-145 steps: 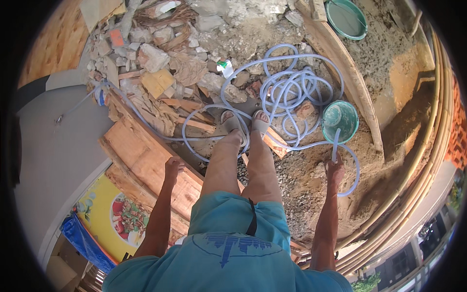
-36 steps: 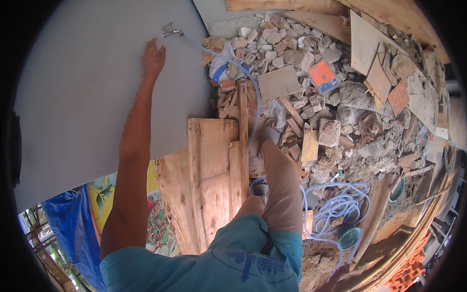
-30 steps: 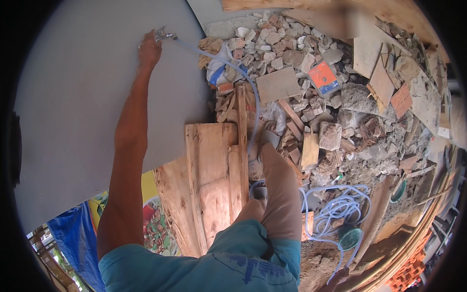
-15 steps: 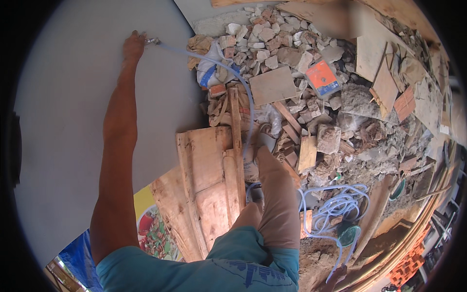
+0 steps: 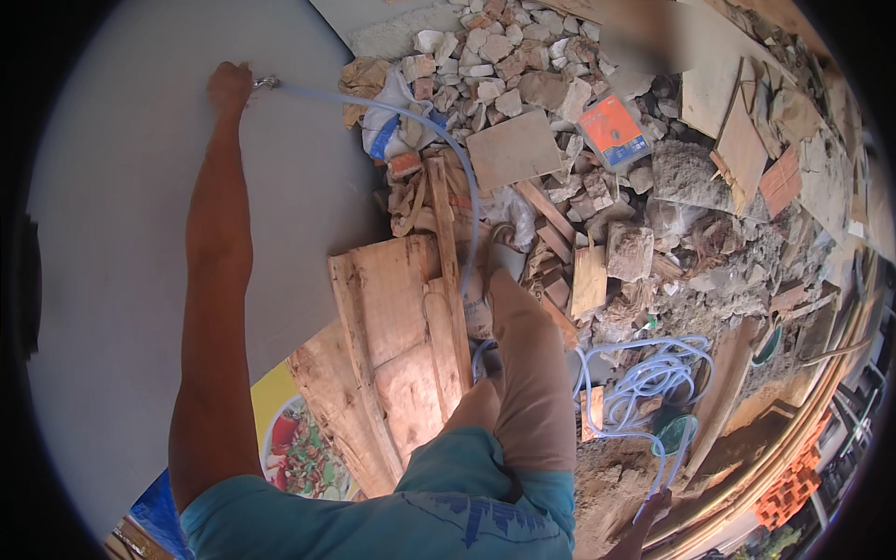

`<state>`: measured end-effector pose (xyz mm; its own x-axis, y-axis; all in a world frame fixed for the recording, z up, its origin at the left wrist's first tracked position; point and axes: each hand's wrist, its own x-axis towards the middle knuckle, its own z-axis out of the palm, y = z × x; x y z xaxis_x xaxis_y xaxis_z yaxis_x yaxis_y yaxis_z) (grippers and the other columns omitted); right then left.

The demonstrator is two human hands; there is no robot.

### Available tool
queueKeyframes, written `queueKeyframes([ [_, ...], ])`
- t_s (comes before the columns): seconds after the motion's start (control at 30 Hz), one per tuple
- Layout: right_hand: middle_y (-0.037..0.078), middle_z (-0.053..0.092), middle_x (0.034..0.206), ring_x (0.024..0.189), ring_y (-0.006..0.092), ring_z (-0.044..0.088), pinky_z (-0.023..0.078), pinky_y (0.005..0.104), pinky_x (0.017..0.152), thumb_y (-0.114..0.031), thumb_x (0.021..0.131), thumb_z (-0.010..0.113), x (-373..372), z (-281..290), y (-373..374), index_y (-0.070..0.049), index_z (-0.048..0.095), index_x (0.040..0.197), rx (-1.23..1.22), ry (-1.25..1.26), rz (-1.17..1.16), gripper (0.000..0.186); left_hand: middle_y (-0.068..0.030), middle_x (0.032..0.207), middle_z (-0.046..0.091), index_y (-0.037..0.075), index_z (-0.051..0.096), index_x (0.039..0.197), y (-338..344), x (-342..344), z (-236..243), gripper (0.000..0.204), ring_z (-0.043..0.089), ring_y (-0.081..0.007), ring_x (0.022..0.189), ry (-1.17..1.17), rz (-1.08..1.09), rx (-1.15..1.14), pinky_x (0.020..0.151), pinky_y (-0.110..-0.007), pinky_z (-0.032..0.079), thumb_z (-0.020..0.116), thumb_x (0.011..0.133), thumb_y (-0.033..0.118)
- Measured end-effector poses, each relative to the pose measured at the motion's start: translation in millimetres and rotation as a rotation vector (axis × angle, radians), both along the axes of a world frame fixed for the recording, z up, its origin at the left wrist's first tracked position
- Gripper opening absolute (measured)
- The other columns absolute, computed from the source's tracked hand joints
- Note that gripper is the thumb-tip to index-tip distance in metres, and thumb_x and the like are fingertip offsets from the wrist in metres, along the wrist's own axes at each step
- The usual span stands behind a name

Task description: The person mixes mortar in a wooden frame using a hoe, سپس picks up a bucket and uses a small trowel to scoop water into it.

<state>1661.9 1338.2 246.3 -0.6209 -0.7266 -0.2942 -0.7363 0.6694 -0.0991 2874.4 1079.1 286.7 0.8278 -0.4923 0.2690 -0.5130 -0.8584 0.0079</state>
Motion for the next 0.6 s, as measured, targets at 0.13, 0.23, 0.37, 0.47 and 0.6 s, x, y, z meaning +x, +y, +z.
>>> queueKeyframes([
  [0.13, 0.001, 0.040, 0.050, 0.037, 0.0118, 0.038, 0.034, 0.0295, 0.034, -0.004, 0.078, 0.039, -15.2, -5.8, 29.1, -0.007, 0.057, 0.081, -0.080, -0.002, -0.135, 0.019, -0.0177, 0.091, 0.066, 0.001, 0.061, 0.096, -66.2, -42.5, 13.2, 0.036, 0.067, -0.0297, 0.073, 0.335, 0.094, 0.067, 0.063, -0.040, 0.053, 0.052, 0.088, 0.035],
  [0.23, 0.005, 0.050, 0.056, 0.047, 0.0151, 0.048, 0.040, 0.0330, 0.042, -0.009, 0.079, 0.042, -8.7, -7.1, -1.6, -0.004, 0.063, 0.084, -0.126, -0.151, -0.195, 0.022, -0.0201, 0.106, 0.063, 0.004, 0.059, 0.106, 8.4, 48.9, 4.1, 0.049, 0.058, -0.0420, 0.099, -0.052, -0.118, 0.299, 0.084, -0.049, 0.046, 0.042, 0.090, 0.046],
  [0.37, 0.012, 0.060, 0.062, 0.052, 0.0218, 0.059, 0.047, 0.0371, 0.048, -0.014, 0.079, 0.047, 8.6, 20.4, -28.6, -0.006, 0.066, 0.092, -0.047, 0.159, -0.131, 0.024, -0.0179, 0.110, 0.061, 0.007, 0.059, 0.113, 18.2, 73.5, -31.0, 0.059, 0.057, -0.0360, 0.104, 0.008, -0.211, 0.528, 0.086, -0.047, 0.044, 0.036, 0.090, 0.056],
  [0.47, 0.012, 0.058, 0.056, 0.049, 0.0218, 0.060, 0.047, 0.0368, 0.045, -0.013, 0.079, 0.048, 18.7, 19.5, -35.7, -0.006, 0.066, 0.086, -0.034, 0.202, -0.245, 0.021, -0.0175, 0.122, 0.056, 0.006, 0.053, 0.124, 33.2, 90.0, -28.8, 0.059, 0.053, -0.0352, 0.110, 0.013, -0.315, 0.442, 0.092, -0.043, 0.041, 0.038, 0.091, 0.053],
  [0.6, 0.011, 0.061, 0.060, 0.049, 0.0206, 0.061, 0.048, 0.0359, 0.040, -0.018, 0.084, 0.047, 38.2, 54.0, -16.1, -0.003, 0.066, 0.083, -0.058, 0.185, -0.553, 0.024, -0.0179, 0.126, 0.054, 0.006, 0.048, 0.130, 4.0, 51.6, -39.3, 0.055, 0.051, -0.0345, 0.114, 0.096, -0.479, 0.359, 0.094, -0.041, 0.040, 0.040, 0.093, 0.046],
])
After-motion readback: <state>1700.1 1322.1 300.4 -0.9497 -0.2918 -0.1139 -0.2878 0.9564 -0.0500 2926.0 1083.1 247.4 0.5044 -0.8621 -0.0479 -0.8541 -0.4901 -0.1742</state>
